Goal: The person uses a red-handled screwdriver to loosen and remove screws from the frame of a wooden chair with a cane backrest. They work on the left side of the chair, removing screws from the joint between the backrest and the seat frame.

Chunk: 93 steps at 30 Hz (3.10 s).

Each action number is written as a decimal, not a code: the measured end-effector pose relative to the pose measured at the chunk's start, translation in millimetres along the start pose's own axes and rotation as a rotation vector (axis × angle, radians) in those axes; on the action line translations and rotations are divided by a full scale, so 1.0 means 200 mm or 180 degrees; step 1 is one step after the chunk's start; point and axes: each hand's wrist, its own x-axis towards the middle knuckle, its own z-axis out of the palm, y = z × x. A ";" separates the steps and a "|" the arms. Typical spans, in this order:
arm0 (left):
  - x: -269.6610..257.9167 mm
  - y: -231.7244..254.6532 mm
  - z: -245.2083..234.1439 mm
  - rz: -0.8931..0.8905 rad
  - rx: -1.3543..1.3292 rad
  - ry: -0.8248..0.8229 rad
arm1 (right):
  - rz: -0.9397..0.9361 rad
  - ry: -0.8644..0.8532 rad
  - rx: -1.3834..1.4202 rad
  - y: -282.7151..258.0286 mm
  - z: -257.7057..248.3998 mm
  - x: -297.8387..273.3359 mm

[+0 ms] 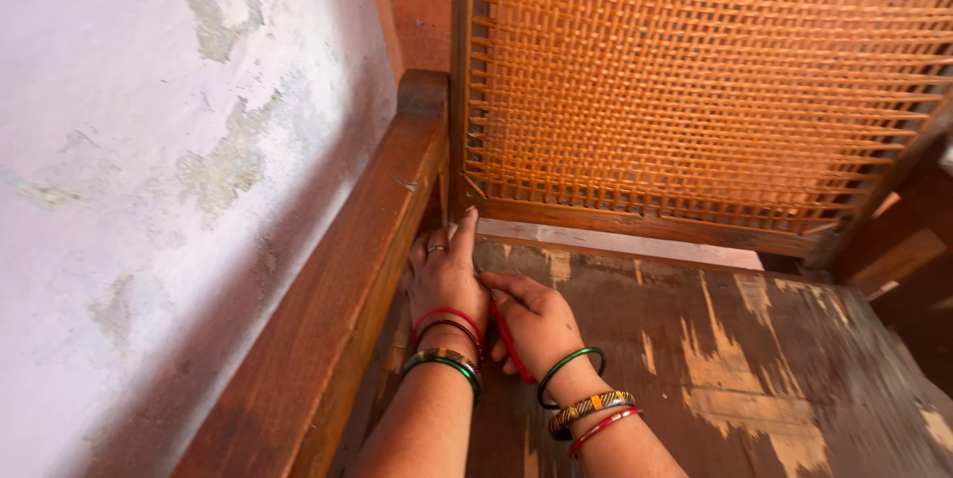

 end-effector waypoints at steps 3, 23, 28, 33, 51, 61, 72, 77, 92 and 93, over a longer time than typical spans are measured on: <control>-0.02 -0.03 0.02 0.0347 0.0101 -0.0146 | -0.0253 -0.0300 0.0430 0.02 -0.07 -0.01; 0.00 0.02 -0.01 -0.0237 -0.0663 -0.0849 | -0.2660 0.1098 0.0069 -0.01 -0.05 -0.19; -0.02 0.04 -0.07 -0.0642 -0.0909 -0.0532 | -0.2571 0.1537 0.2127 0.11 -0.26 -0.12; -0.02 0.02 -0.06 -0.0464 -0.1138 -0.0273 | -0.1966 0.1559 0.3066 0.25 -0.36 -0.06; -0.01 -0.02 0.06 -0.0258 -0.0735 -0.0440 | -0.1580 0.1483 0.3095 0.42 -0.41 0.14; -0.02 0.03 0.03 -0.0193 -0.0393 -0.0671 | -0.1408 0.1367 0.2954 0.41 -0.42 0.09; 0.00 -0.10 0.12 -0.0295 -0.1322 0.0032 | -0.1717 0.1315 0.2793 0.49 -0.41 0.14; 0.06 -0.27 0.21 -0.0832 -0.3786 0.0399 | -0.1625 0.1518 0.2846 0.49 -0.40 0.10; -0.14 -0.25 0.12 -0.1487 -0.3292 0.1645 | -0.1996 0.2062 0.2630 0.48 -0.35 0.07; -0.19 -0.22 0.09 -0.1511 -0.2504 0.1656 | -0.2032 0.2150 0.2609 0.46 -0.35 0.08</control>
